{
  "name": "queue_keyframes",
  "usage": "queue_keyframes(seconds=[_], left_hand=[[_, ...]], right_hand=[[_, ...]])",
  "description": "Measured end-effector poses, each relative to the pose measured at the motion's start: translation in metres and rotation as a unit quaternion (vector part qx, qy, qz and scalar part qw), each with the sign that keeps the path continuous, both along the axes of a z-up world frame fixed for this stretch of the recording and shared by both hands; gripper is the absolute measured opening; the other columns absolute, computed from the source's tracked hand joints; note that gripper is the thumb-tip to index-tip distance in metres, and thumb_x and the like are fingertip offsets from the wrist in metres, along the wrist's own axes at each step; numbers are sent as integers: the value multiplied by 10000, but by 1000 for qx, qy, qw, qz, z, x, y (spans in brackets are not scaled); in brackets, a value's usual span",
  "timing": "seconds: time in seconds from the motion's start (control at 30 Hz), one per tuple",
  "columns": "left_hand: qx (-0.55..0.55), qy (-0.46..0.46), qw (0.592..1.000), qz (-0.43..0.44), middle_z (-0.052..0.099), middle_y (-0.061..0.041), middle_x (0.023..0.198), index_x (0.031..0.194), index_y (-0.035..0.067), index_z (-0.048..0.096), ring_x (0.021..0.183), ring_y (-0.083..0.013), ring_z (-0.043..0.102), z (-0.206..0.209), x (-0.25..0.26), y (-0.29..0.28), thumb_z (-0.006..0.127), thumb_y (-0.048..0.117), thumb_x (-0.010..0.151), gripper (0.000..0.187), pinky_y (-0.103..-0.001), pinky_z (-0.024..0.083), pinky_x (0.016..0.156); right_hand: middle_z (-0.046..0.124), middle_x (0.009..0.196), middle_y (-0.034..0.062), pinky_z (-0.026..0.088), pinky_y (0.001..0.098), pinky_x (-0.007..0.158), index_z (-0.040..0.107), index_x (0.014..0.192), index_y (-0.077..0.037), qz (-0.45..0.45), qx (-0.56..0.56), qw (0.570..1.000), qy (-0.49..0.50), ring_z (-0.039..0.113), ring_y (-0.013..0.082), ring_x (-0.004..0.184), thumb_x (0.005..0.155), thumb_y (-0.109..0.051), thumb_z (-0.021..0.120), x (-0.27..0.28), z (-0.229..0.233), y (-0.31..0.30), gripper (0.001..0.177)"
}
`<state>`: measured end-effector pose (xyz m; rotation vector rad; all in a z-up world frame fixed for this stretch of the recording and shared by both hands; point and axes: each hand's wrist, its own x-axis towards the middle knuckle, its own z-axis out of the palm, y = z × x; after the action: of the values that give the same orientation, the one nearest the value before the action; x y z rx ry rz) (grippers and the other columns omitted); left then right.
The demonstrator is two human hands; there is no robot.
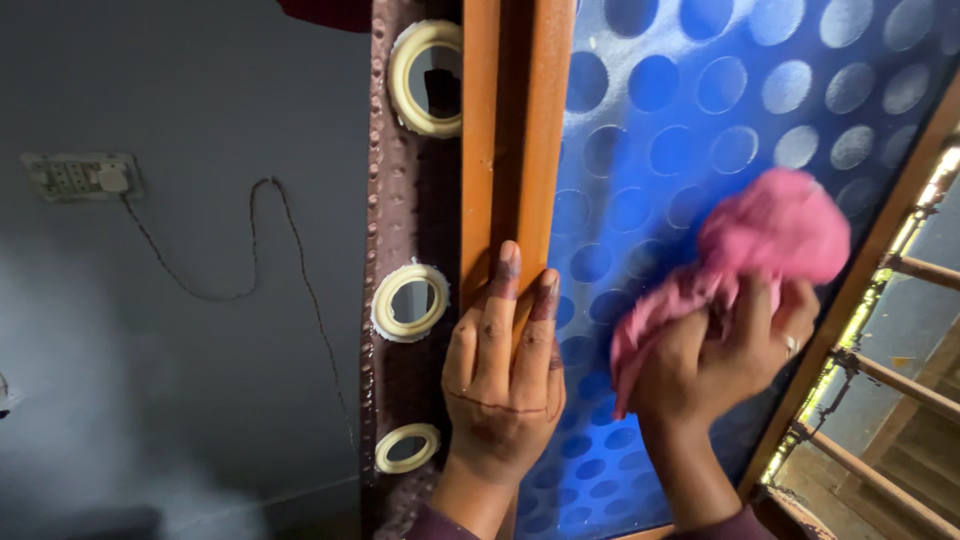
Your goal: The person wipes a blue patterned window pane and its wooden frame with a pink cloth, then cleans the metal security bars. The person uses steady hand motions to wipe the surfaces.
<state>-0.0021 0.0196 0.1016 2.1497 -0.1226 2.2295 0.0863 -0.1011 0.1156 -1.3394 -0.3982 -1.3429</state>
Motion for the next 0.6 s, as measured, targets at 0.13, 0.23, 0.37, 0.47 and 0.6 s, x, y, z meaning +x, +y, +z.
queue_keyframes(seconds=[0.13, 0.23, 0.37, 0.47, 0.6], left_hand=[[3, -4, 1000, 10, 534, -231, 1506, 1389, 12, 631, 1238, -368, 649, 4, -1, 0, 596, 40, 987, 405, -401, 532, 1050], [5, -12, 1000, -2, 511, -234, 1520, 1403, 7, 610, 1309, -389, 618, 8, -2, -4, 617, 71, 1023, 385, -416, 514, 1113], [1, 1, 999, -48, 464, -265, 1514, 1402, -43, 563, 1348, -436, 563, 23, -8, -5, 657, 155, 972, 482, -461, 492, 1131], [-7, -2, 997, -79, 386, -228, 1635, 1504, -17, 496, 1488, -417, 491, 55, 2, -5, 580, -38, 1021, 490, -449, 473, 1239], [0, -19, 994, -108, 302, -227, 1665, 1573, 13, 452, 1508, -388, 427, 96, 21, -2, 583, -52, 1071, 523, -420, 430, 1266]], right_hand=[[413, 1401, 310, 342, 487, 1143, 572, 1243, 43, -42, -94, 986, -130, 406, 433, 1345, 873, -154, 649, -15, 23, 15, 426], [430, 1367, 323, 327, 565, 1093, 621, 1144, 29, -108, -184, 967, -143, 392, 487, 1299, 791, -251, 752, -16, 11, 12, 469], [459, 1439, 260, 395, 514, 1135, 659, 1204, -33, -81, -158, 979, -102, 446, 433, 1377, 892, -192, 744, 8, -16, -2, 360], [445, 1477, 257, 393, 489, 1157, 630, 1318, -11, -125, -131, 980, -78, 446, 407, 1390, 1000, -200, 760, 28, 3, -24, 392], [421, 1505, 272, 351, 513, 1211, 583, 1346, -4, -55, -86, 991, -88, 408, 432, 1446, 967, -162, 675, 33, 63, -28, 421]])
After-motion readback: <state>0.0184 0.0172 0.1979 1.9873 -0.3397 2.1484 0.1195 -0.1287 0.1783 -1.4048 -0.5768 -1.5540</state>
